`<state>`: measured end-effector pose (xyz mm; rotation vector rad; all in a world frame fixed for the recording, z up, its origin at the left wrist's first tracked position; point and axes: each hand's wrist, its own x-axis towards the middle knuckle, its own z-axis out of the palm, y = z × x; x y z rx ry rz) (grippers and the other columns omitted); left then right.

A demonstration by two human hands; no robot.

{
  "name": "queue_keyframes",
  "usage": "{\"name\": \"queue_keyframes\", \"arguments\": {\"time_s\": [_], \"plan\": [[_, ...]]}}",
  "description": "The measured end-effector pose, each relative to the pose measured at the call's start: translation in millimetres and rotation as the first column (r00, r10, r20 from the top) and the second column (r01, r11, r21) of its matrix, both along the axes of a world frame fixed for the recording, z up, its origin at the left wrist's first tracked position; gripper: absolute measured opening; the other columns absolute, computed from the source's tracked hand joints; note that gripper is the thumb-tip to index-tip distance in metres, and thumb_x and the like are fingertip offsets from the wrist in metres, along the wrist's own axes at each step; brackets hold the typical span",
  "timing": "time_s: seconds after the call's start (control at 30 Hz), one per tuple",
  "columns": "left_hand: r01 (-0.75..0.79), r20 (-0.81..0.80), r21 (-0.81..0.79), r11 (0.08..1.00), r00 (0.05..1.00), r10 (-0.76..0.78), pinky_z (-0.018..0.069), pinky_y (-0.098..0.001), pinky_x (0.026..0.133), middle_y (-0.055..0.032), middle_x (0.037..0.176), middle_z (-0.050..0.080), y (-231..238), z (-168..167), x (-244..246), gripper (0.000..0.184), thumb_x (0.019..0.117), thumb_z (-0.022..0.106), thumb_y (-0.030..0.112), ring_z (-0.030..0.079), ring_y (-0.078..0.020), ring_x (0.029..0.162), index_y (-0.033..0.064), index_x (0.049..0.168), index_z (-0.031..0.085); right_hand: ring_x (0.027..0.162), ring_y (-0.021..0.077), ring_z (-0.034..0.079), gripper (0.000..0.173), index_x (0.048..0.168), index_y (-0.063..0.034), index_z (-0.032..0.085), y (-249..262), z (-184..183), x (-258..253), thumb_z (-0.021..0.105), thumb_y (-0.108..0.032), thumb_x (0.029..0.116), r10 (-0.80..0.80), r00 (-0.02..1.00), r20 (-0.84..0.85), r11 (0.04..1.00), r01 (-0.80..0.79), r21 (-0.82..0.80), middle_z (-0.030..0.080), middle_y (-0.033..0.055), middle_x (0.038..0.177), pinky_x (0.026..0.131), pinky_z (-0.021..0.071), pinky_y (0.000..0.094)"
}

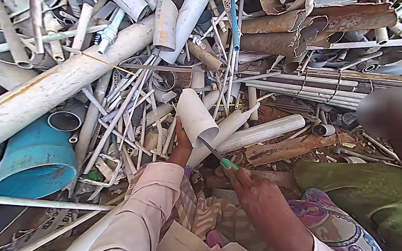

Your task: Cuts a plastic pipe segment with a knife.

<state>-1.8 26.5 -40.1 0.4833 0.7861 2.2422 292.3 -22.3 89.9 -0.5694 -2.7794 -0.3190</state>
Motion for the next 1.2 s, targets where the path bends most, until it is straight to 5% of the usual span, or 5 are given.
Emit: {"name": "queue_keyframes", "arguments": {"time_s": [0.63,0.9,1.0,1.07,1.2], "plan": [[0.036,0.001,0.026,0.999,0.999,-0.036,0.0562,-0.0415,0.095,-0.001,0.117,0.071,0,4,5,0.064,0.1064,0.011,0.058,0.067,-0.0142,0.111,0.0209,0.133,0.056,0.053,0.0202,0.063,0.036,0.117,-0.0028,0.076,0,-6,-2,0.07,0.002,0.0818,-0.002,0.999,-0.034,1.0,0.002,0.008,0.07,0.0125,0.089,0.043,0.0494,0.0292],[-0.044,0.112,0.122,0.992,0.993,0.031,0.0553,-0.0407,0.096,-0.0001,0.117,0.07,-4,22,-5,0.07,0.1034,0.01,0.064,0.066,-0.0134,0.113,0.021,0.131,0.057,0.057,0.0261,0.068,0.039,0.119,-0.0049,0.076,12,-4,10,0.059,-0.015,0.086,-0.098,0.958,-0.269,0.969,0.031,-0.243,0.072,0.0129,0.092,0.042,0.052,0.0393],[-0.052,0.223,-0.1,0.994,0.972,0.074,0.0578,-0.0373,0.089,0.0029,0.104,0.072,-6,48,9,0.065,0.1046,0.008,0.06,0.069,-0.0104,0.102,0.0231,0.12,0.059,0.056,0.0281,0.067,0.037,0.114,0.0009,0.076,18,-8,6,0.058,-0.018,0.0882,-0.201,0.919,-0.339,0.973,0.148,-0.175,0.071,0.0161,0.089,0.042,0.0508,0.0398],[0.018,0.081,0.096,0.995,0.996,-0.026,0.0552,-0.0412,0.096,-0.0001,0.119,0.07,-1,18,4,0.062,0.1063,0.014,0.059,0.065,-0.0133,0.113,0.0223,0.133,0.057,0.055,0.0287,0.067,0.038,0.113,0.0021,0.076,18,-11,4,0.058,-0.018,0.0869,-0.216,0.919,-0.33,0.971,0.165,-0.175,0.072,0.0166,0.089,0.042,0.0515,0.0409],[-0.019,0.134,0.029,0.999,0.991,0.015,0.0588,-0.0368,0.089,0.001,0.111,0.073,-1,27,14,0.056,0.1087,0.015,0.052,0.07,-0.0114,0.104,0.0216,0.13,0.058,0.071,0.0221,0.071,0.041,0.12,0.0007,0.074,14,-20,2,0.058,-0.022,0.0909,-0.126,0.921,-0.37,0.873,-0.074,-0.483,0.075,0.0142,0.1,0.059,0.0588,0.0367]]}}
